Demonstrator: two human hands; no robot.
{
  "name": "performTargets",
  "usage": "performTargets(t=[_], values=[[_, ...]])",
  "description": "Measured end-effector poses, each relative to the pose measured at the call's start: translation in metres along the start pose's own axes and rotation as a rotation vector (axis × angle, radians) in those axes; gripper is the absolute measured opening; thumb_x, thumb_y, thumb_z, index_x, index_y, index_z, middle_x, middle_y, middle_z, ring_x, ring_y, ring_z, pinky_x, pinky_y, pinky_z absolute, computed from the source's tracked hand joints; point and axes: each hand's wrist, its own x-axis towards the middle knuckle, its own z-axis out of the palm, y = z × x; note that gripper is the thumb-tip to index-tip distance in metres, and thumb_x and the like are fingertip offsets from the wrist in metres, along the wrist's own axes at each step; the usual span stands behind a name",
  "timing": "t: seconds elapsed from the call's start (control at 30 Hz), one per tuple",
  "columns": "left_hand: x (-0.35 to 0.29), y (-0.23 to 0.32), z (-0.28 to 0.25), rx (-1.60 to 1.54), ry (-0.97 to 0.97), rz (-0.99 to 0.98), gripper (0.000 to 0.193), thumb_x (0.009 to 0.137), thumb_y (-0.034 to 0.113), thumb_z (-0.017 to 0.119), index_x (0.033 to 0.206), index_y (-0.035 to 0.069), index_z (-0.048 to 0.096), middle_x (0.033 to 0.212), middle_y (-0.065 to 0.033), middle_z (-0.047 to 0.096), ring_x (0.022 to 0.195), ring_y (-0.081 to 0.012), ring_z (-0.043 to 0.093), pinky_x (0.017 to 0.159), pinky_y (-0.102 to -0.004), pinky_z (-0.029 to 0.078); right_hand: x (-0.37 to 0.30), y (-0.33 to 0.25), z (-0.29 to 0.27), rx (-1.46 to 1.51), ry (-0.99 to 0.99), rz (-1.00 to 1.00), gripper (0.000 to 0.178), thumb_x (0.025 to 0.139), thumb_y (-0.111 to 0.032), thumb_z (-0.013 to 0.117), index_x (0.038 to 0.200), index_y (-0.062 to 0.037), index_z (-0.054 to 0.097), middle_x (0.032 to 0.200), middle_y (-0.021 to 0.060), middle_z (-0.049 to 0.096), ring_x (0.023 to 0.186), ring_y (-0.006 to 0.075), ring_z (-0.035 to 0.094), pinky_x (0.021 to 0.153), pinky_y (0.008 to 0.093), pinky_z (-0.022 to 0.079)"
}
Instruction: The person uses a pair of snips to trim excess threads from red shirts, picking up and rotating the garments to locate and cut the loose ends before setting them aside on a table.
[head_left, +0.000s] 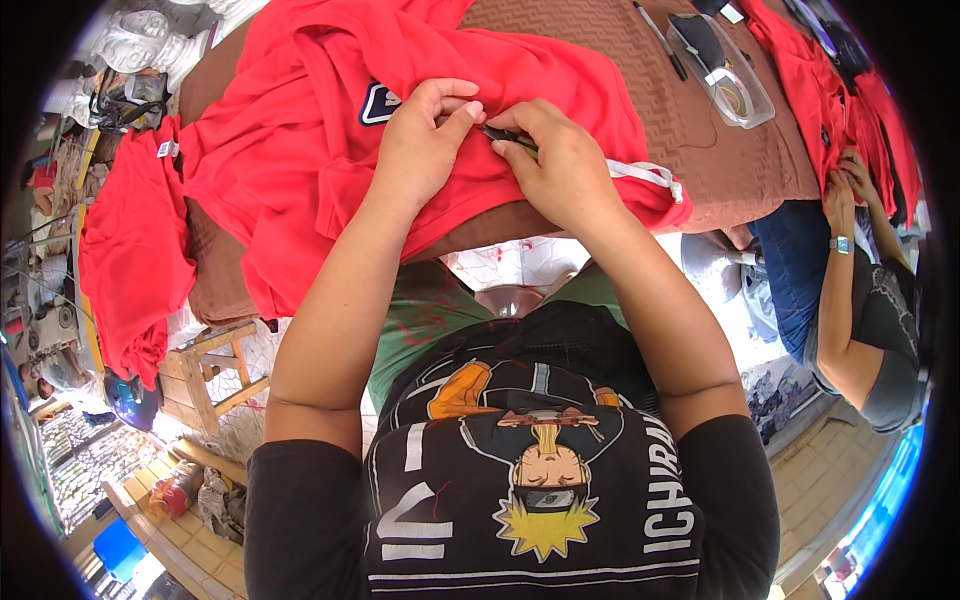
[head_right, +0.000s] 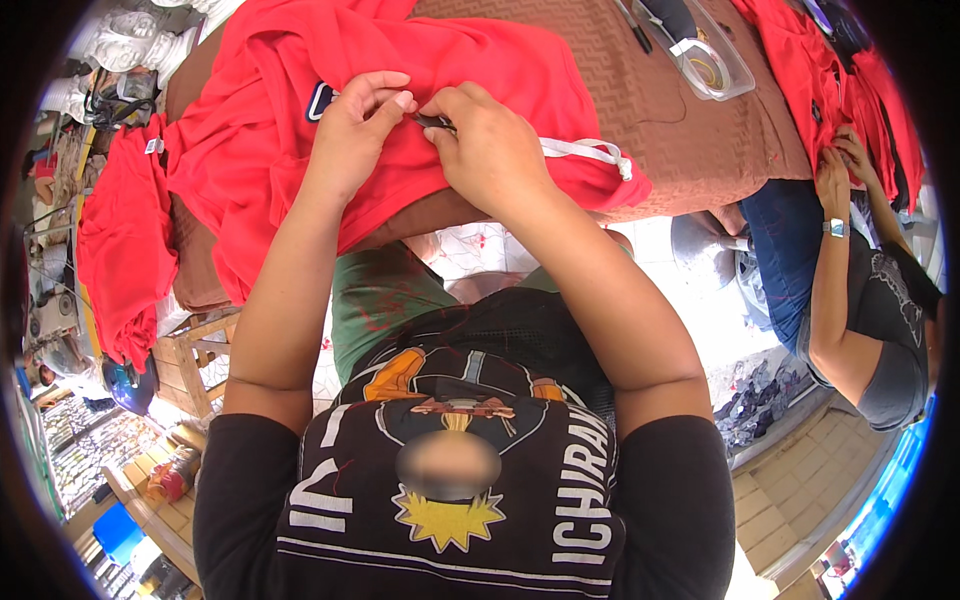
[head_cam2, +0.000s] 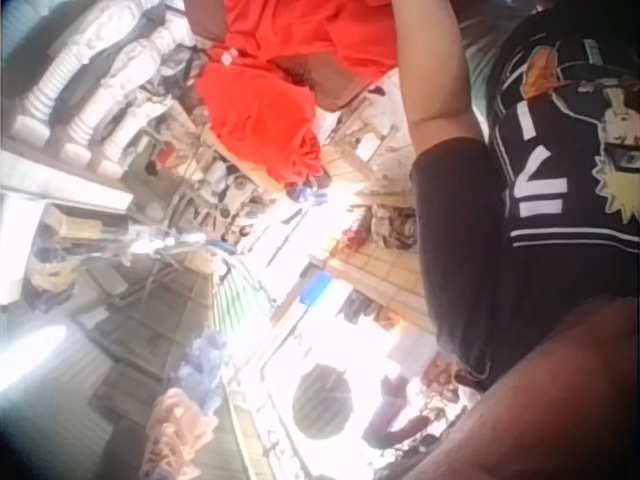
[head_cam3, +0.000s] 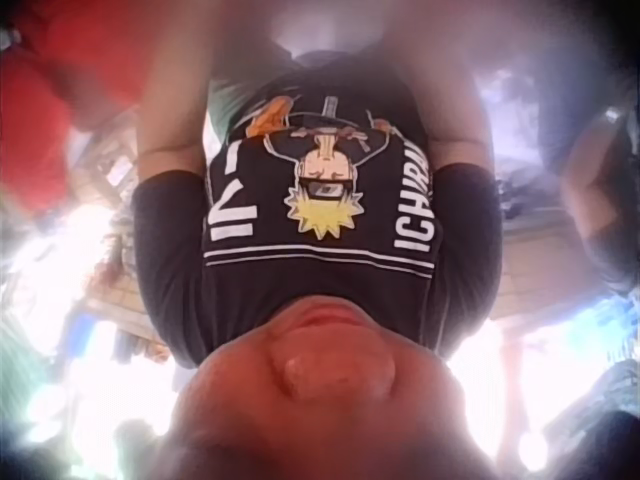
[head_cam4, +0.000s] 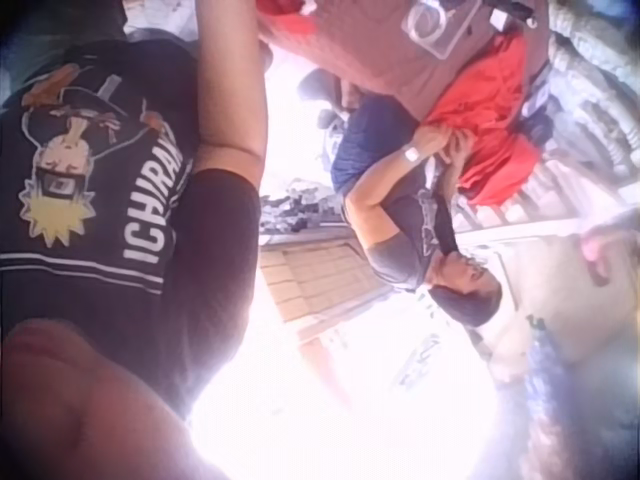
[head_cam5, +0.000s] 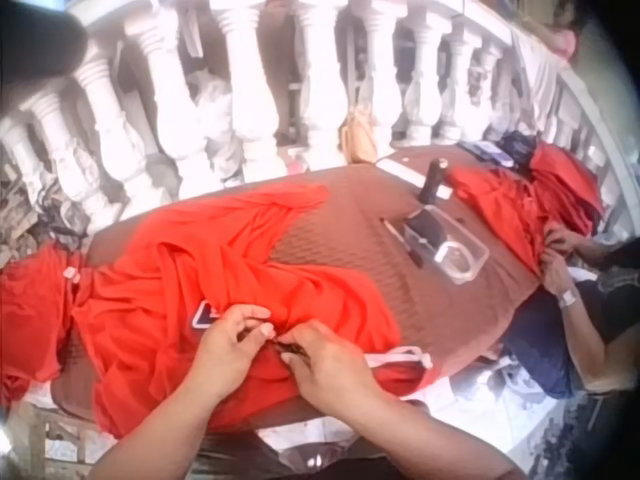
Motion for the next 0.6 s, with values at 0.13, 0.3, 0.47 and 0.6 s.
performTargets(t=[0.13, 0.3, 0.47, 0.6], values=[[-0.002, 0.003, -0.008, -0.016, -0.014, 0.063, 0.025, 0.094, 0.012, 0.061, 0.115, -0.001, 0.057, 0.098, -0.0070, 0.067, 0.093, -0.0110, 0.062, 0.082, -0.0229, 0.048, 0.002, -0.005, 0.000, -0.047, -0.027, -0.012, 0.014, 0.085, -0.016, 0.063, 0.098, -0.0099, 0.065, 0.096, 0.0102, 0.062, 0.084, 0.0335, 0.063, 0.073, 0.0448, 0.050], [-0.055, 0.092, -0.067, -0.074, -1.003, -0.008, 0.033, 0.090, 0.013, 0.063, 0.119, -0.002, 0.063, 0.089, -0.0129, 0.072, 0.076, -0.0125, 0.069, 0.068, -0.0212, 0.052, -0.005, -0.006, -0.035, 0.063, 0.056, -0.036, 0.018, 0.084, -0.013, 0.066, 0.101, -0.0078, 0.064, 0.096, 0.0119, 0.065, 0.087, 0.0314, 0.064, 0.075, 0.0413, 0.051], [-0.064, 0.070, -0.061, 0.475, -0.540, 0.166, 0.021, 0.087, 0.007, 0.065, 0.108, 0.004, 0.069, 0.093, -0.0079, 0.071, 0.080, -0.0134, 0.066, 0.076, -0.0259, 0.050, -0.009, -0.009, -0.043, 0.118, 0.013, 0.057, 0.026, 0.083, -0.014, 0.070, 0.106, -0.0043, 0.063, 0.096, 0.0155, 0.065, 0.088, 0.0300, 0.064, 0.078, 0.0363, 0.051], [-0.061, 0.013, -0.031, 0.667, -0.120, 0.259, 0.016, 0.083, 0.010, 0.071, 0.099, 0.008, 0.070, 0.092, -0.0035, 0.062, 0.079, -0.0145, 0.060, 0.071, -0.0280, 0.048, -0.016, 0.013, -0.020, 0.214, -0.022, 0.060, 0.027, 0.082, -0.012, 0.070, 0.108, -0.0047, 0.063, 0.095, 0.0131, 0.066, 0.089, 0.0268, 0.065, 0.079, 0.0353, 0.051]])
